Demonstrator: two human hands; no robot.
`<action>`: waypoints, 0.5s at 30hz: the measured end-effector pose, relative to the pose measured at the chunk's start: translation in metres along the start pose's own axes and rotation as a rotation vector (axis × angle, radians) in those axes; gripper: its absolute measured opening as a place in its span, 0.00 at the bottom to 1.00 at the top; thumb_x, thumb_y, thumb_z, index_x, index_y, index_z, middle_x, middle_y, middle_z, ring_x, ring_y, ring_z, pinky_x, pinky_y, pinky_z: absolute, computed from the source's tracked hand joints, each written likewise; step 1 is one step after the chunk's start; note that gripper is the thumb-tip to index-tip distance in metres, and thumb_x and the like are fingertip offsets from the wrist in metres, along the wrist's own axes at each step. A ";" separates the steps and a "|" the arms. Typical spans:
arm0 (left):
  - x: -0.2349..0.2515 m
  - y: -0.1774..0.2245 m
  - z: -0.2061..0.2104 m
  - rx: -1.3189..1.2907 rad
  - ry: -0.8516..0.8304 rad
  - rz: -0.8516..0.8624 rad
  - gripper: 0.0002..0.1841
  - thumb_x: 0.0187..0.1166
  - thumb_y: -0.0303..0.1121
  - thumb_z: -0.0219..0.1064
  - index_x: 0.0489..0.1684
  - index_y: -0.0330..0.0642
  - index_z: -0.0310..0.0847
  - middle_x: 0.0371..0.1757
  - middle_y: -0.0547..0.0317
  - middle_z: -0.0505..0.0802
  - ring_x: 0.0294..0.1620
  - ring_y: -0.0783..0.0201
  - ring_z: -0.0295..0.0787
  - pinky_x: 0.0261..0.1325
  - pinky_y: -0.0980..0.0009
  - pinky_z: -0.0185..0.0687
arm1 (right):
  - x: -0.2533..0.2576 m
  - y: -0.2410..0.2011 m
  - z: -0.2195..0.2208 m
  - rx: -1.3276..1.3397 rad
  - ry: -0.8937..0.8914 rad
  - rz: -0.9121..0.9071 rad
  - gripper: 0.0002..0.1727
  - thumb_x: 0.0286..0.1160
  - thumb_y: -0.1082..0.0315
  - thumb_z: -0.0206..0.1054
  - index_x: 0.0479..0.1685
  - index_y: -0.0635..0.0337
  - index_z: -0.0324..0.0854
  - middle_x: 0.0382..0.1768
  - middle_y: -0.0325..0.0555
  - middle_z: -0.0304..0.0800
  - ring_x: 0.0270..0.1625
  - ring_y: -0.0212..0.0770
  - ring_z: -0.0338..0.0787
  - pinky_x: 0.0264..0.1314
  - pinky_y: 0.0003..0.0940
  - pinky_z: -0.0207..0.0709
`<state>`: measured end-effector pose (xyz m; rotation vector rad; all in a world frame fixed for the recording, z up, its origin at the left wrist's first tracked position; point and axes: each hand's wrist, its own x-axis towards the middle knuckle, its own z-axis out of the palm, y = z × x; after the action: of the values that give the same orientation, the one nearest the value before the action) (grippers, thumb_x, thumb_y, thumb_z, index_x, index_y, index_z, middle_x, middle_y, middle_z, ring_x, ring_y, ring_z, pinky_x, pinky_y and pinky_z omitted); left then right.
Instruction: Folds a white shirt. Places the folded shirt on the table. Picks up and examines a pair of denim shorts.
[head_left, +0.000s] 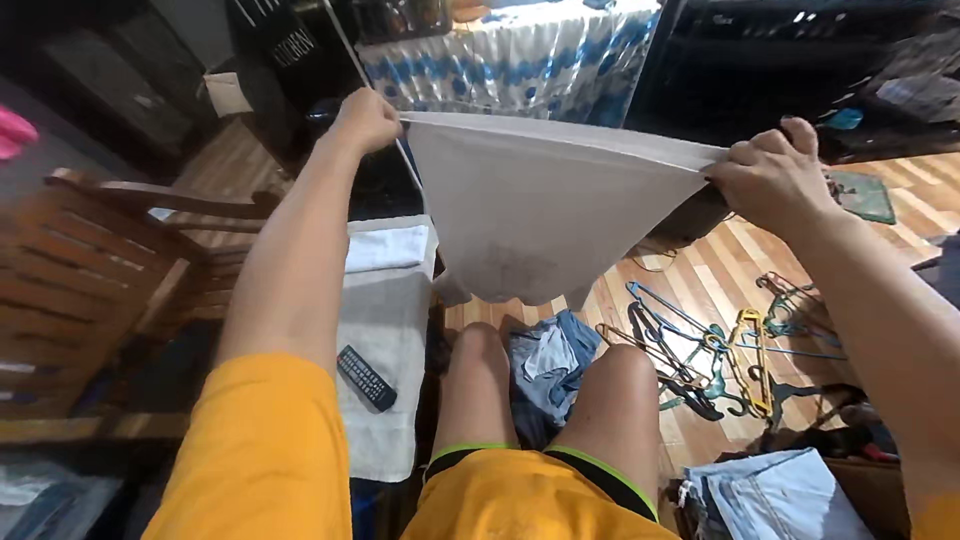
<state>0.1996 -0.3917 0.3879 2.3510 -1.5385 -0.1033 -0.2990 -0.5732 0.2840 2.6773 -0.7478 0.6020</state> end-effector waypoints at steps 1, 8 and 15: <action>-0.001 0.006 0.003 -0.092 -0.042 -0.080 0.20 0.87 0.40 0.61 0.55 0.25 0.85 0.56 0.32 0.90 0.59 0.41 0.87 0.68 0.40 0.74 | -0.003 0.001 0.000 -0.012 -0.005 0.005 0.12 0.82 0.81 0.57 0.51 0.70 0.87 0.48 0.71 0.88 0.63 0.76 0.82 0.80 0.79 0.50; 0.001 0.030 0.016 0.307 -0.043 0.061 0.11 0.81 0.27 0.64 0.45 0.25 0.88 0.55 0.22 0.89 0.64 0.24 0.83 0.65 0.24 0.71 | -0.025 0.007 -0.010 -0.033 -0.077 0.153 0.16 0.89 0.68 0.56 0.50 0.77 0.83 0.62 0.81 0.78 0.71 0.82 0.73 0.77 0.75 0.56; 0.007 0.032 0.030 0.673 -0.083 -0.062 0.30 0.80 0.40 0.71 0.77 0.30 0.73 0.71 0.19 0.80 0.70 0.17 0.76 0.60 0.17 0.68 | -0.073 -0.008 -0.027 0.517 0.084 0.288 0.11 0.77 0.71 0.67 0.38 0.75 0.87 0.52 0.68 0.91 0.55 0.61 0.90 0.63 0.61 0.79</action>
<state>0.1671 -0.4165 0.3703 2.9275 -1.7364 0.3651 -0.3596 -0.5261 0.2718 2.9918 -1.0904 1.1061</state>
